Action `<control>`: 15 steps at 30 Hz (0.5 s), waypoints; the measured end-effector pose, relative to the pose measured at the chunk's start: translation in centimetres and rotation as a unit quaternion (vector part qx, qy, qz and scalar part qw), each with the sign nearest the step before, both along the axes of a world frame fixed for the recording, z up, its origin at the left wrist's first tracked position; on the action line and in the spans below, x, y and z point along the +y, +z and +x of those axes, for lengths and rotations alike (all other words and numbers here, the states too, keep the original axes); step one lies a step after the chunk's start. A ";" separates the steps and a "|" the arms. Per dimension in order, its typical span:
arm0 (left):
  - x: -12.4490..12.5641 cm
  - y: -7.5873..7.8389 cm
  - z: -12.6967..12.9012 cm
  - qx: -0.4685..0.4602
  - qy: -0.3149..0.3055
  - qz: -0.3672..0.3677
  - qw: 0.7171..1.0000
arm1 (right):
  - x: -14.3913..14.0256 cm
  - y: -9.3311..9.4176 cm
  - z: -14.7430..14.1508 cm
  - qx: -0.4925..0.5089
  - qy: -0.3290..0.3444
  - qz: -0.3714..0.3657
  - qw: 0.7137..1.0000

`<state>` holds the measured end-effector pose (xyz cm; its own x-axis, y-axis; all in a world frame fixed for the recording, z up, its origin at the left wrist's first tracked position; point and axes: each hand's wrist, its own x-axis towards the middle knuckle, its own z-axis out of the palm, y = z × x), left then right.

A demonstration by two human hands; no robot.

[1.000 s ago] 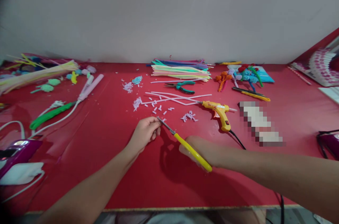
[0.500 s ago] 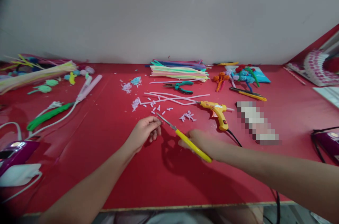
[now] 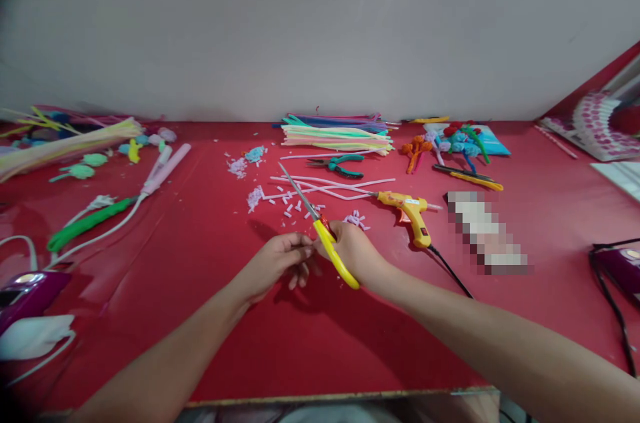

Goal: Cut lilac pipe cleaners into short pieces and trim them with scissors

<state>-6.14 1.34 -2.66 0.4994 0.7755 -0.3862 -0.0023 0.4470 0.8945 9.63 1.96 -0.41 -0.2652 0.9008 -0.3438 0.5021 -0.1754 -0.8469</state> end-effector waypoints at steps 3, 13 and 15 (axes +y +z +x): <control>0.1 -0.1 0.0 0.005 0.011 0.004 1.000 | 0.1 -0.2 0.2 -0.004 -0.001 0.005 1.000; 0.4 0.1 -0.4 0.038 0.041 0.038 0.998 | 0.2 0.3 1.5 -0.066 0.014 0.014 0.998; 0.7 0.2 -0.7 0.035 0.089 0.042 0.995 | -0.2 0.4 2.7 -0.113 0.036 0.013 0.993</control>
<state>-6.82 2.00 -2.43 0.3250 0.8800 -0.3463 -0.0108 0.3696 0.9291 12.30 1.75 -0.01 -0.2485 0.8915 -0.3789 0.6910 -0.1110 -0.7143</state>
